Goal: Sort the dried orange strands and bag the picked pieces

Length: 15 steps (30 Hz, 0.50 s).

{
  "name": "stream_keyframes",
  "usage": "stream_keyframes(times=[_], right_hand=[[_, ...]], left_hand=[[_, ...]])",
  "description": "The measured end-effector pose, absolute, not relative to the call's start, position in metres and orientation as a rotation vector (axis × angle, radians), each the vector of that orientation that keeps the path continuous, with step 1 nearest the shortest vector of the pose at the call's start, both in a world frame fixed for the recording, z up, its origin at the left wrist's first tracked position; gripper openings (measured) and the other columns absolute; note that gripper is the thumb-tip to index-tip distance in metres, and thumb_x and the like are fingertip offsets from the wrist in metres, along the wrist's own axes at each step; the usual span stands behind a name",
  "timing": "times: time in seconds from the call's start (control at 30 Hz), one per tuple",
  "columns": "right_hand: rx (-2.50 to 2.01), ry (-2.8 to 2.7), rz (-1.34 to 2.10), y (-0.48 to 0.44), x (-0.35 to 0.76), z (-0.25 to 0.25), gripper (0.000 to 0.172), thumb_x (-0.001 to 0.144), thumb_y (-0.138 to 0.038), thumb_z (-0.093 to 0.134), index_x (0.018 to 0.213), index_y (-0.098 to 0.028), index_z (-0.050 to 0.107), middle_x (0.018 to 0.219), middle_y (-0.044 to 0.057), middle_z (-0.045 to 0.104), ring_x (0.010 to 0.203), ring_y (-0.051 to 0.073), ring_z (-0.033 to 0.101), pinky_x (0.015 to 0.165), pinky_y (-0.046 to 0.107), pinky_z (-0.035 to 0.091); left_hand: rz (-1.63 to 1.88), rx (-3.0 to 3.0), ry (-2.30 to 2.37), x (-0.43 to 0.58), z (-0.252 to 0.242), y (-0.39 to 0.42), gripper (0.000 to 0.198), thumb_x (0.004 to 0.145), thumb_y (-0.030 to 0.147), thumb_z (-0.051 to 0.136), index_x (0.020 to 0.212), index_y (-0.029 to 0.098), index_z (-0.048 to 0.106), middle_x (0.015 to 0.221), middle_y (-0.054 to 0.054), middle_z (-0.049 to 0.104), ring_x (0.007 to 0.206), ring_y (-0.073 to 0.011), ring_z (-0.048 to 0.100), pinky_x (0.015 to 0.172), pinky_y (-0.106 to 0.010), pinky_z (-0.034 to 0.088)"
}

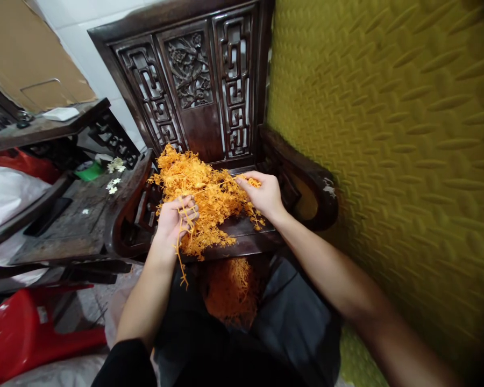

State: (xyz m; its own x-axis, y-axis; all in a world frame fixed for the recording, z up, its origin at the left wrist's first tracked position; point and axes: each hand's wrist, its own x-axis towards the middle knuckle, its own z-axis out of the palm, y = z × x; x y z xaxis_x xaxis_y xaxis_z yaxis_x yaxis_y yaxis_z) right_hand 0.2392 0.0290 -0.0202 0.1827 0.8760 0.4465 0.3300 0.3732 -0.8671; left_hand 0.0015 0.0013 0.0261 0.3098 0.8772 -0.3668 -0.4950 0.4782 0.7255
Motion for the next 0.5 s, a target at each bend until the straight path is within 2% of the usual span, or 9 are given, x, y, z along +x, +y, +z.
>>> stream_keyframes(times=[0.1, 0.2, 0.27, 0.33, 0.4, 0.5], right_hand=[[-1.181, -1.403, 0.503, 0.032, 0.247, -0.021, 0.027, 0.081, -0.042, 0.071, 0.085, -0.017, 0.078, 0.084, 0.005, 0.076, 0.079, 0.021, 0.069, 0.076, 0.033, 0.054], [-1.235, -1.156, 0.522, 0.038, 0.266, -0.024, 0.028, 0.075, -0.043, 0.075, 0.079, -0.016, 0.074, 0.071, 0.003, 0.069, 0.059, 0.015, 0.060, 0.055, 0.028, 0.049], [-1.206, -0.953, 0.691, 0.041, 0.279, -0.024, 0.033, 0.070, -0.046, 0.078, 0.080, -0.015, 0.070, 0.064, 0.000, 0.061, 0.046, 0.011, 0.049, 0.041, 0.024, 0.037], [-1.098, -0.927, 0.983, 0.038, 0.286, -0.019, 0.040, 0.067, -0.049, 0.080, 0.084, -0.016, 0.068, 0.063, -0.001, 0.058, 0.041, 0.008, 0.042, 0.035, 0.022, 0.027], [-0.982, -1.022, 1.236, 0.028, 0.283, -0.008, 0.044, 0.067, -0.053, 0.079, 0.087, -0.018, 0.064, 0.064, -0.002, 0.056, 0.039, 0.006, 0.038, 0.035, 0.022, 0.023], [-0.917, -1.171, 1.322, -0.002, 0.260, 0.023, 0.041, 0.074, -0.060, 0.071, 0.088, -0.024, 0.060, 0.062, -0.004, 0.051, 0.037, 0.005, 0.030, 0.036, 0.023, 0.023]], left_hand=[[0.954, 0.531, 0.841, -0.007, 0.031, 0.001, 0.024, 0.079, 0.014, 0.065, 0.064, 0.016, 0.046, 0.045, 0.008, 0.026, 0.036, -0.0048, 0.031, 0.035, -0.014, 0.023], [1.048, 0.521, 0.784, -0.026, 0.036, -0.001, 0.025, 0.081, 0.014, 0.063, 0.065, 0.017, 0.045, 0.045, 0.008, 0.028, 0.036, -0.0050, 0.032, 0.034, -0.014, 0.023], [1.177, 0.511, 0.734, -0.035, 0.035, -0.001, 0.020, 0.080, 0.011, 0.062, 0.068, 0.016, 0.047, 0.047, 0.007, 0.034, 0.038, -0.0034, 0.033, 0.036, -0.013, 0.026], [1.252, 0.523, 0.731, -0.032, 0.028, 0.004, 0.016, 0.078, 0.007, 0.062, 0.069, 0.014, 0.050, 0.050, 0.005, 0.042, 0.038, -0.0014, 0.032, 0.038, -0.012, 0.026], [1.236, 0.555, 0.769, -0.017, 0.014, 0.012, 0.017, 0.075, 0.007, 0.065, 0.068, 0.013, 0.050, 0.053, 0.004, 0.050, 0.038, -0.0004, 0.030, 0.038, -0.013, 0.025], [1.189, 0.576, 0.801, 0.017, -0.008, 0.022, 0.020, 0.073, 0.009, 0.070, 0.070, 0.012, 0.051, 0.057, 0.001, 0.056, 0.039, -0.0004, 0.034, 0.041, -0.015, 0.025]])
